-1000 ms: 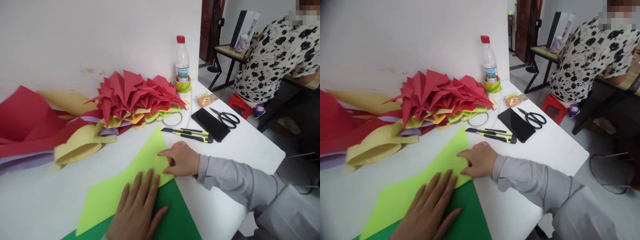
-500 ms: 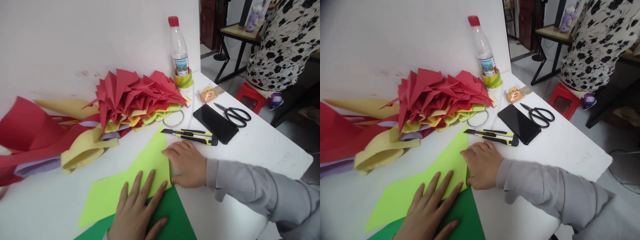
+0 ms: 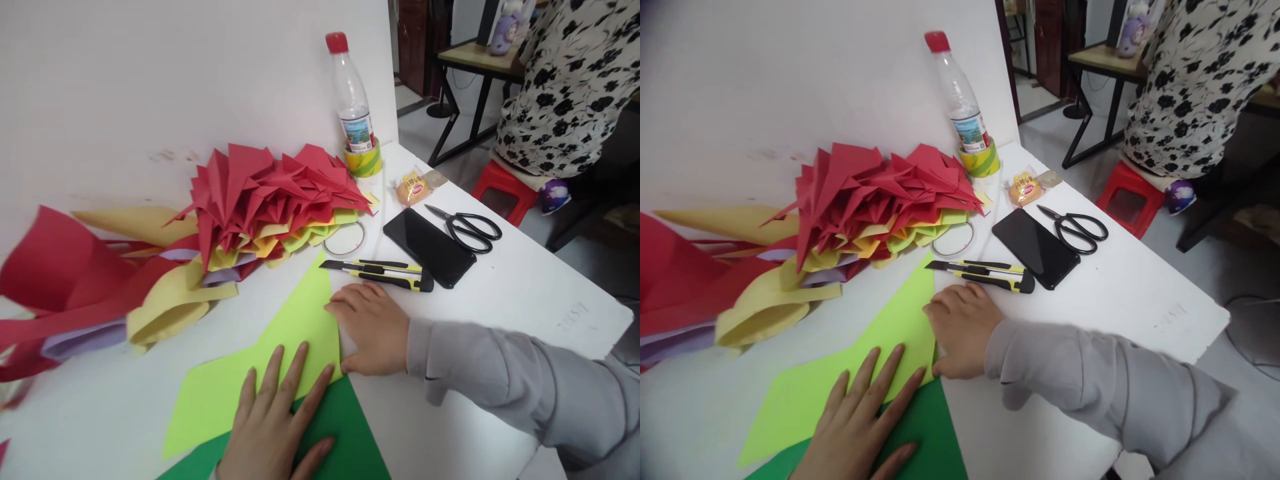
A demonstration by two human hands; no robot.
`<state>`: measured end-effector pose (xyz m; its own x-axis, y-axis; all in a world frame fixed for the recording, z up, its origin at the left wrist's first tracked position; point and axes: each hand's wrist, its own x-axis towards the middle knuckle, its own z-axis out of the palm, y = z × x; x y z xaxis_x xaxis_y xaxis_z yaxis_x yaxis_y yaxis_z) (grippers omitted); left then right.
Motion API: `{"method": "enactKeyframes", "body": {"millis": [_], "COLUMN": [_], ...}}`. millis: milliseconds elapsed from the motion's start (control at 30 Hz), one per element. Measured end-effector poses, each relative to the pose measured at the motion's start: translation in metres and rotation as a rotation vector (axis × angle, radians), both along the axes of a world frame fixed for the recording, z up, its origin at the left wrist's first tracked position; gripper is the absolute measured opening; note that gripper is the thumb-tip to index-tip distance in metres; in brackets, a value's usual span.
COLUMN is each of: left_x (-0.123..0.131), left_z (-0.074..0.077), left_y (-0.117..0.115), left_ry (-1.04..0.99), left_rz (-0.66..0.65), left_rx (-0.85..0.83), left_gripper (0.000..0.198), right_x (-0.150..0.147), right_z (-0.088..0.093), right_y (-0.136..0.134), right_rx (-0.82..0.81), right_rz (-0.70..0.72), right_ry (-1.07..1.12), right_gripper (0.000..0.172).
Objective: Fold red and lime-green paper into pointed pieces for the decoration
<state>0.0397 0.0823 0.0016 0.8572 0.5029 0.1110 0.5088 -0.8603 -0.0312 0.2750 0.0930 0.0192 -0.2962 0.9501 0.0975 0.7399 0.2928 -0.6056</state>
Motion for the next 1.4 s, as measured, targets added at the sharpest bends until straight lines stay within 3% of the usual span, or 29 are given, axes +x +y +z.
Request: {"method": "enactKeyframes", "body": {"millis": [633, 967, 1233, 1400], "left_x": [0.0093, 0.0062, 0.0081, 0.0096], "left_z": [0.0027, 0.0020, 0.0029, 0.0038], "left_y": [-0.0027, -0.0011, -0.0023, -0.0029], "left_ry": [-0.017, -0.013, -0.020, -0.019], "left_rz": [0.075, 0.089, 0.086, 0.083], "left_rx": [-0.015, -0.051, -0.046, -0.039], "left_gripper": [0.071, 0.066, 0.067, 0.068], "right_x": [0.0019, 0.0003, 0.0013, 0.0025], "right_z": [0.0027, 0.0040, -0.0013, -0.0008], "right_y": [0.0011, 0.0012, 0.0068, 0.0092], "right_rx": [-0.039, -0.033, 0.030, -0.019], "right_rz": [0.049, -0.003, 0.045, 0.054], "right_ry": [-0.050, -0.033, -0.035, -0.020], "right_gripper": [0.060, 0.039, 0.069, 0.070]}}
